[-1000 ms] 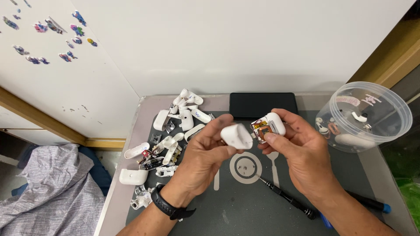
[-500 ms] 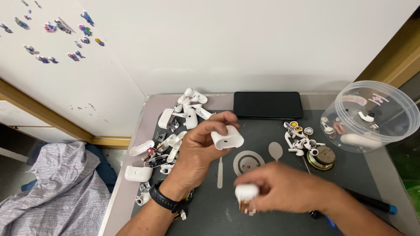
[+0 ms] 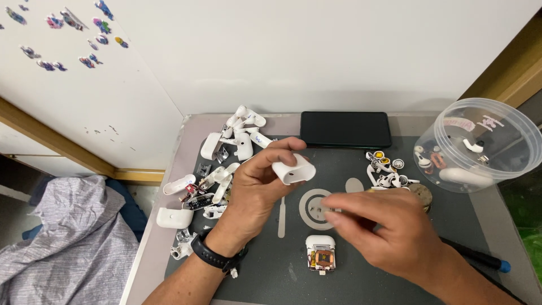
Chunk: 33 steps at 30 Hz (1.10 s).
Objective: The person assembles a white wireless earbud charging case by inserting a circuit board and snapping the shell halves together. They then use a screwdriver to tighten a screw on the case. Finally, they sort through a pile of disassembled earbud parts on the table.
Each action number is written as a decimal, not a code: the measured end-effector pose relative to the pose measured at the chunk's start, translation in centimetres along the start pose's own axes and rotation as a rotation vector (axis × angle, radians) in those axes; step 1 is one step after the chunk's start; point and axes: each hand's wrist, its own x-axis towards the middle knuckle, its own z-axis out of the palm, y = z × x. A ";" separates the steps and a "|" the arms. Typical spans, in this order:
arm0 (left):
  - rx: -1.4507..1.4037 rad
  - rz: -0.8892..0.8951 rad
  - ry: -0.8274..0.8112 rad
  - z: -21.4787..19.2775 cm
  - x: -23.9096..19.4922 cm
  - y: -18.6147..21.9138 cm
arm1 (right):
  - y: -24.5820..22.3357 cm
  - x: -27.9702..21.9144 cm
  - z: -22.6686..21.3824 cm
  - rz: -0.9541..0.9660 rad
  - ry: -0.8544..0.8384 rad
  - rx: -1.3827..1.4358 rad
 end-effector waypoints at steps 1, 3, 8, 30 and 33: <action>-0.003 0.001 0.003 0.0 -0.1 -0.3 | 0.2 -0.2 0.4 -0.001 -0.004 -0.001; 0.019 0.037 -0.009 0.2 -0.2 -1.0 | 0.7 -0.6 1.2 -0.184 0.036 -0.126; 0.198 0.068 -0.067 1.7 -1.0 -0.7 | 1.7 -1.2 3.0 -0.227 0.014 -0.345; 0.069 0.002 -0.159 1.6 -1.2 -1.0 | 1.4 -0.9 2.2 -0.041 0.005 -0.021; 0.076 0.002 -0.156 1.4 -1.0 -1.3 | 1.4 -0.5 1.8 -0.120 0.042 -0.106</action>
